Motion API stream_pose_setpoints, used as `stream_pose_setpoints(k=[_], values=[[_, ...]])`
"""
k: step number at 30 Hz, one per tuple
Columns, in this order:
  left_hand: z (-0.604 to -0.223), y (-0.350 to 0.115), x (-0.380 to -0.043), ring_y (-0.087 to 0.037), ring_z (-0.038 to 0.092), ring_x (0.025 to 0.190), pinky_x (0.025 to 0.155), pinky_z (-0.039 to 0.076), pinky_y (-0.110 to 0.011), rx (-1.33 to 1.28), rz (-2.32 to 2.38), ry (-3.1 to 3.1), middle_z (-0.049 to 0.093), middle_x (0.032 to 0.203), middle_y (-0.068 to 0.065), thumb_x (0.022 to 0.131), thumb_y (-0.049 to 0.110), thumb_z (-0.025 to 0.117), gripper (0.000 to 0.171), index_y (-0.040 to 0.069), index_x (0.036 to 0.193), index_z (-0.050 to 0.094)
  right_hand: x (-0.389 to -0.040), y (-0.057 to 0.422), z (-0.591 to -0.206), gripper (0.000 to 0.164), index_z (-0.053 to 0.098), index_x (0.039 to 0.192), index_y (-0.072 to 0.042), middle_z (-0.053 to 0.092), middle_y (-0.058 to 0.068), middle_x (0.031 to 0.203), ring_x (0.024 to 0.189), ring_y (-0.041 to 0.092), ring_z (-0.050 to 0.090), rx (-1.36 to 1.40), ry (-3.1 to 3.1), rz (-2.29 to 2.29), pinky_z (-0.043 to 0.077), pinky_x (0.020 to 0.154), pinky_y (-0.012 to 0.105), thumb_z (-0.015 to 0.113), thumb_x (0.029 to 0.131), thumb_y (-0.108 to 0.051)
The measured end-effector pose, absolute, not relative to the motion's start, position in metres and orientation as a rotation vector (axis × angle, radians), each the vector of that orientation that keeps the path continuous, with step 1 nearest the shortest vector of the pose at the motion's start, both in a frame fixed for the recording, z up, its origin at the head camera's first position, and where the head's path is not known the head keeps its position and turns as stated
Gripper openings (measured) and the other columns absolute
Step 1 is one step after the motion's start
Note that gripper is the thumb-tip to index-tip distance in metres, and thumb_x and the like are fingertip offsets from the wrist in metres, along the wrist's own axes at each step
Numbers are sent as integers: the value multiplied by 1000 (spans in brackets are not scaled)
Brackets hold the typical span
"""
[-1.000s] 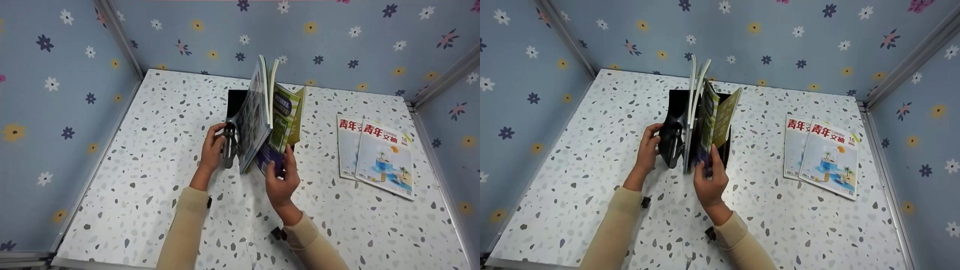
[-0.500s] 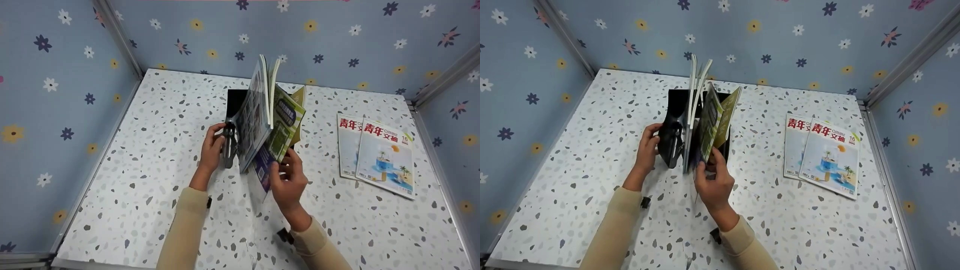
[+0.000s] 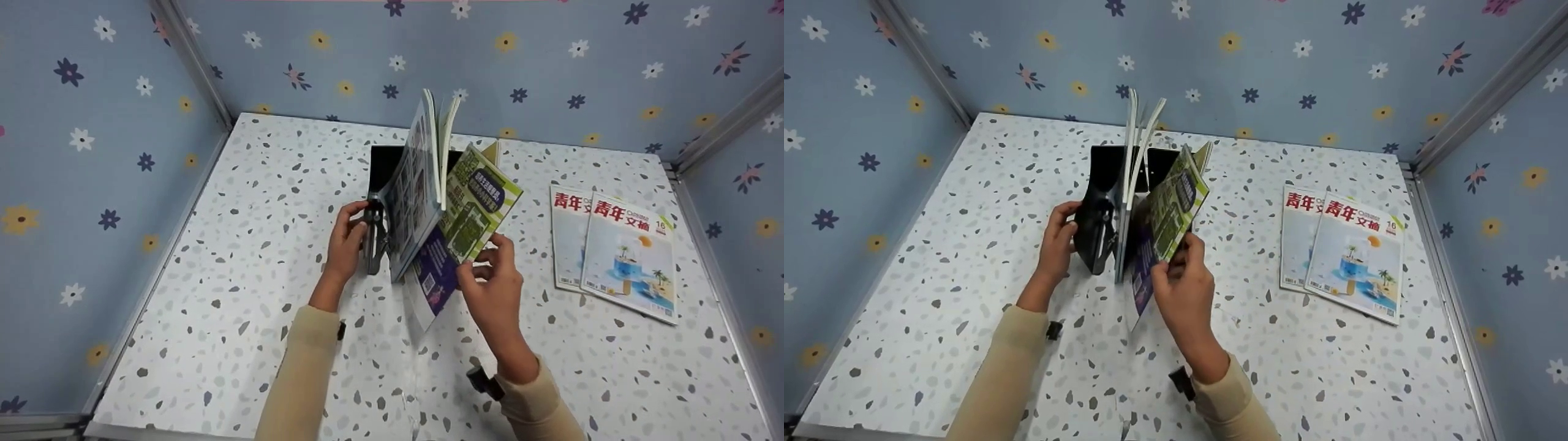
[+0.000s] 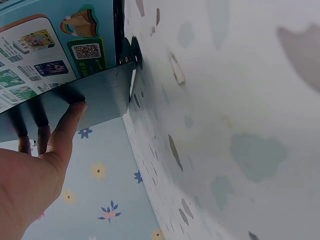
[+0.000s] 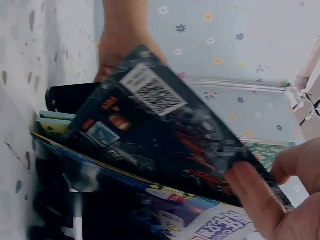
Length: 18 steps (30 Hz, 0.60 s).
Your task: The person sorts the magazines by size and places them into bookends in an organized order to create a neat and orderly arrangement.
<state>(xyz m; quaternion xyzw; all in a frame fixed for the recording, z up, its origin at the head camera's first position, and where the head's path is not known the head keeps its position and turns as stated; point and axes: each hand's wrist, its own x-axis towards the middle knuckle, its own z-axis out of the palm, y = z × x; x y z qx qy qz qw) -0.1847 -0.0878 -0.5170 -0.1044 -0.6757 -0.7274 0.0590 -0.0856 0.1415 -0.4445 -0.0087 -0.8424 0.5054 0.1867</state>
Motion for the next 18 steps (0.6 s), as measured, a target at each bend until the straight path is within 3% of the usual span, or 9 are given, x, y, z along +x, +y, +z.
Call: stream_pose_setpoints(k=[6, 15, 18], values=[[-517, -89, -185, -15, 54, 104, 74, 47, -29, -309, -2194, -2057, 40, 141, -20, 98, 5, 39, 39, -3, 136, 45, -77, 145, -433, 28, 42, 106, -7, 64, 9, 90, 73, 22, 70, -26, -2508, 1374, 53, 55, 31, 56, 83, -1], [-517, -89, -184, -12, 54, 94, 68, 46, -32, -300, -2209, -2046, 41, 140, -19, 98, 5, 38, 39, -2, 136, 45, -80, 131, -440, 19, 43, 102, -3, 57, 11, 88, 74, 23, 72, 109, -2339, 1531, 56, 55, 28, 52, 87, 4], [-517, -89, -184, -11, 54, 91, 66, 45, -32, -299, -2223, -2041, 41, 140, -19, 98, 4, 38, 40, -4, 137, 44, -86, 127, -446, 17, 41, 96, -1, 54, 11, 80, 69, 20, 70, 162, -2268, 1438, 54, 53, 26, 54, 87, 6]])
